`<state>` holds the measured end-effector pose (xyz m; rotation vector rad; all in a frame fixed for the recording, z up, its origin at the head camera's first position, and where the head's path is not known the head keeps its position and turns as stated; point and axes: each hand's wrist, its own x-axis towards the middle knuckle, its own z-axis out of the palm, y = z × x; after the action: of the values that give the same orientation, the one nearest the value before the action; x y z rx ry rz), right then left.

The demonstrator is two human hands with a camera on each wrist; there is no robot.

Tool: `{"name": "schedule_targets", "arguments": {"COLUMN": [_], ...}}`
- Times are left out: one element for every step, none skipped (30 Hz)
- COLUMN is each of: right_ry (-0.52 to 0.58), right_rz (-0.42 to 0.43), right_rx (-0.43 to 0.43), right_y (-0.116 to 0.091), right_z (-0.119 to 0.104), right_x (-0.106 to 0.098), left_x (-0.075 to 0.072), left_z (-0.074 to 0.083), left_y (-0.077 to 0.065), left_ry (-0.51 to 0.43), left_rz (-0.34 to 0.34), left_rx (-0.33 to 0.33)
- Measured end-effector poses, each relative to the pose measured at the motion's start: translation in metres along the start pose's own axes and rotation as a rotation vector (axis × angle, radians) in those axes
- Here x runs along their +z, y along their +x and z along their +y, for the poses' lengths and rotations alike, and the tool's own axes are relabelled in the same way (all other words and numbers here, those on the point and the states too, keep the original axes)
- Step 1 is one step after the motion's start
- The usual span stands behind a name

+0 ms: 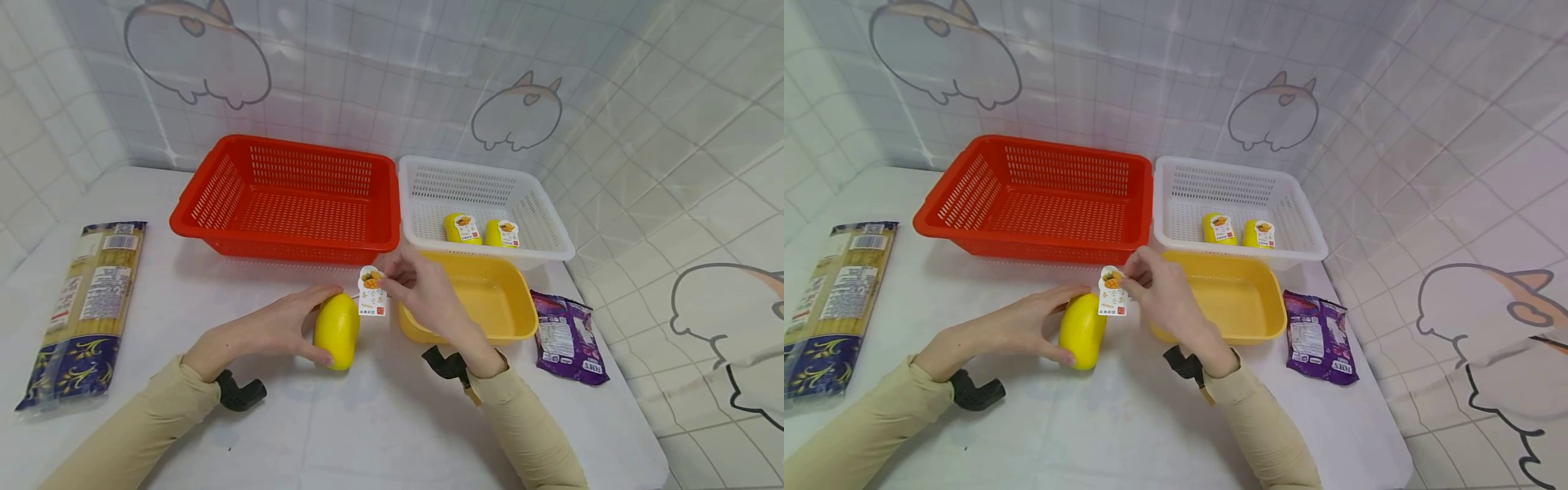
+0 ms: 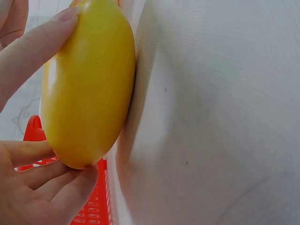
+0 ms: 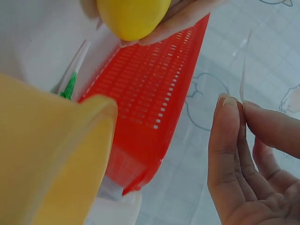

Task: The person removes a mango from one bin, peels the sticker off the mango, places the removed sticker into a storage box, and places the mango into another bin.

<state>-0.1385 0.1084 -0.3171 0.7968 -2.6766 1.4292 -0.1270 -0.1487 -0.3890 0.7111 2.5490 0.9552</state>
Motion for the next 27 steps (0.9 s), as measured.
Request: {"name": "schedule_targets", "arguments": {"right_ry": [-0.005,-0.009,-0.012,-0.017,-0.020,-0.025,-0.029,-0.033,-0.038,-0.044,-0.051,-0.059,-0.066,-0.072,-0.078,-0.082,-0.085,-0.086,-0.087,-0.085,-0.081,-0.074,-0.065,-0.056,-0.043,-0.030,-0.020], "right_rz": [0.002,0.002,0.001,0.001,-0.001,-0.003,-0.006,-0.008,-0.009,-0.010,-0.011,-0.011,-0.010,-0.011,-0.013,-0.014,-0.017,-0.020,-0.024,-0.028,-0.032,-0.035,-0.039,-0.041,-0.043,-0.046,-0.049], "right_rx": [-0.005,-0.011,-0.015,-0.017,-0.017,-0.017,-0.015,-0.011,-0.005,0.002,0.007,0.016,0.025,0.033,0.039,0.044,0.048,0.053,0.054,0.055,0.059,0.062,0.066,0.076,0.083,0.089,0.094], "right_y": [0.000,0.000,0.000,0.000,0.000,0.000,0.001,0.001,0.001,0.001,0.001,0.001,0.001,0.001,0.001,0.001,0.001,0.001,0.001,0.001,0.001,0.001,0.000,0.000,0.000,0.000,0.000], "right_z": [0.000,0.001,0.001,0.001,0.001,0.001,0.002,0.002,0.002,0.002,0.002,0.002,0.002,0.002,0.002,0.003,0.003,0.003,0.003,0.003,0.003,0.003,0.003,0.002,0.002,0.002,0.002], "right_x": [-0.001,-0.002,-0.003,-0.004,-0.004,-0.005,-0.006,-0.006,-0.006,-0.007,-0.007,-0.007,-0.008,-0.008,-0.008,-0.008,-0.008,-0.008,-0.009,-0.009,-0.010,-0.010,-0.011,-0.012,-0.013,-0.014,-0.016], "left_x": [0.000,0.000,0.000,0.000,0.000,0.000,0.000,0.000,-0.001,-0.001,-0.001,-0.001,-0.001,-0.001,-0.001,0.000,0.000,0.000,0.000,-0.001,-0.001,-0.001,-0.001,-0.001,-0.001,-0.001,-0.001], "left_z": [0.000,0.000,0.000,0.000,0.000,0.000,0.000,0.000,0.000,0.000,-0.001,-0.001,-0.001,-0.001,-0.001,-0.001,-0.001,-0.001,-0.001,-0.001,-0.001,-0.001,-0.001,-0.001,-0.001,-0.001,-0.001], "left_y": [0.000,0.000,0.000,0.000,0.000,0.000,-0.001,-0.001,-0.001,-0.001,-0.001,-0.001,-0.001,-0.001,-0.001,-0.001,-0.001,-0.001,-0.001,-0.001,-0.001,-0.001,-0.001,-0.001,-0.001,-0.001,-0.001], "left_ry": [0.002,0.003,0.003,0.005,0.005,0.006,0.007,0.009,0.007,0.009,0.010,0.012,0.013,0.015,0.014,0.017,0.018,0.019,0.019,0.019,0.019,0.020,0.021,0.019,0.019,0.021,0.020], "left_rz": [0.001,0.001,0.001,0.002,0.003,0.004,0.005,0.007,0.008,0.009,0.011,0.012,0.013,0.013,0.012,0.012,0.010,0.010,0.010,0.010,0.012,0.012,0.012,0.012,0.012,0.011,0.009], "left_rx": [0.000,0.001,0.002,0.004,0.005,0.007,0.007,0.012,0.012,0.015,0.017,0.021,0.022,0.025,0.024,0.027,0.026,0.027,0.027,0.028,0.030,0.032,0.033,0.033,0.032,0.026,0.019]}}
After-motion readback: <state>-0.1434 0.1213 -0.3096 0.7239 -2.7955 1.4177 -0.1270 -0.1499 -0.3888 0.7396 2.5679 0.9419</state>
